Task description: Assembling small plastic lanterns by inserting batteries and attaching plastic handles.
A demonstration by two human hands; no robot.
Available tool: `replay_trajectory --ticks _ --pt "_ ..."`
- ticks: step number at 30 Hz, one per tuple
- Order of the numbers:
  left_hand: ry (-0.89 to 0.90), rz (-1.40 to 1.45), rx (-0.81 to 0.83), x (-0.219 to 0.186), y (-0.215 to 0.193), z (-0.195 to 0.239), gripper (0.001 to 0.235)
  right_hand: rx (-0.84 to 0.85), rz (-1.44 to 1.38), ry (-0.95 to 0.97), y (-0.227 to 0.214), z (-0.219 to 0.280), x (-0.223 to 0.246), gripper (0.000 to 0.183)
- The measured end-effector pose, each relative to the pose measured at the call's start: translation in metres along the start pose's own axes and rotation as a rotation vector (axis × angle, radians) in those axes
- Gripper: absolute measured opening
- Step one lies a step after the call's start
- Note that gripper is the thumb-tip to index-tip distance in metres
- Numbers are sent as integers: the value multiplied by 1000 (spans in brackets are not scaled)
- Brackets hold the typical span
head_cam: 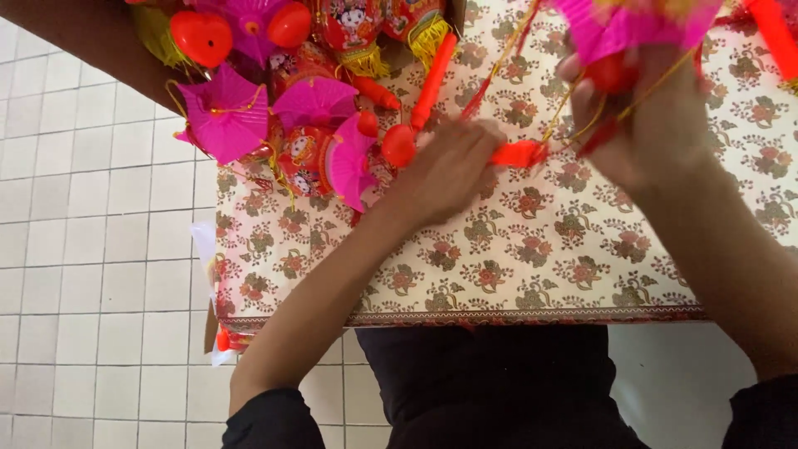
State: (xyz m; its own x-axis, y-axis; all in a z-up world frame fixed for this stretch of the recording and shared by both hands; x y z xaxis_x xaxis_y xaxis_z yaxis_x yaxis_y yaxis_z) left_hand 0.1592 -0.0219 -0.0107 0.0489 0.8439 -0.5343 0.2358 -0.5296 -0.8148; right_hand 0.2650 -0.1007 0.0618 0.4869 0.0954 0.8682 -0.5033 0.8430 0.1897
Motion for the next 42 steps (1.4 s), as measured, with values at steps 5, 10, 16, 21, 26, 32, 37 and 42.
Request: replay_trajectory --ticks 5,10,16,21,26,32,37,42 --pt "-93 302 -111 -19 -38 16 29 57 130 -291 -8 -33 25 24" --pt "-121 165 -185 -7 -52 32 40 84 322 -520 -41 -68 7 10" --pt "-61 -240 -207 -2 -35 43 39 176 671 -552 -35 -63 -7 13" --pt "-29 -189 -180 -21 -39 35 26 281 814 -651 -23 -62 -2 16" --pt "-74 -99 -197 -23 -12 39 24 344 966 -809 -16 -51 -1 12" --pt "-153 25 -98 -17 -4 39 36 341 1261 -952 2 -31 -8 16" --pt "-32 -84 -277 -28 -28 44 32 238 1447 -1179 7 -19 -22 14" --pt "-474 138 -39 4 -26 43 78 -10 1692 -1378 10 -2 -21 22"
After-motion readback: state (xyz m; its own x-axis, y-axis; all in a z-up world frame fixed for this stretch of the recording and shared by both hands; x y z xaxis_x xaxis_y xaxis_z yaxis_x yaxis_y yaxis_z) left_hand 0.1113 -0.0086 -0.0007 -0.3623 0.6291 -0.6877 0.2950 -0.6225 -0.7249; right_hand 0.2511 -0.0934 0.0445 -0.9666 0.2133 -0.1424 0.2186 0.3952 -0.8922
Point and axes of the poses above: each hand's wrist, its own z-axis away from the middle knuckle, its own y-axis out of the palm, x = y × z, the point moved 10 cm from there along -z, towards the middle knuckle, and after that the axes turned 9 degrees about z, right-handed, at the moved point
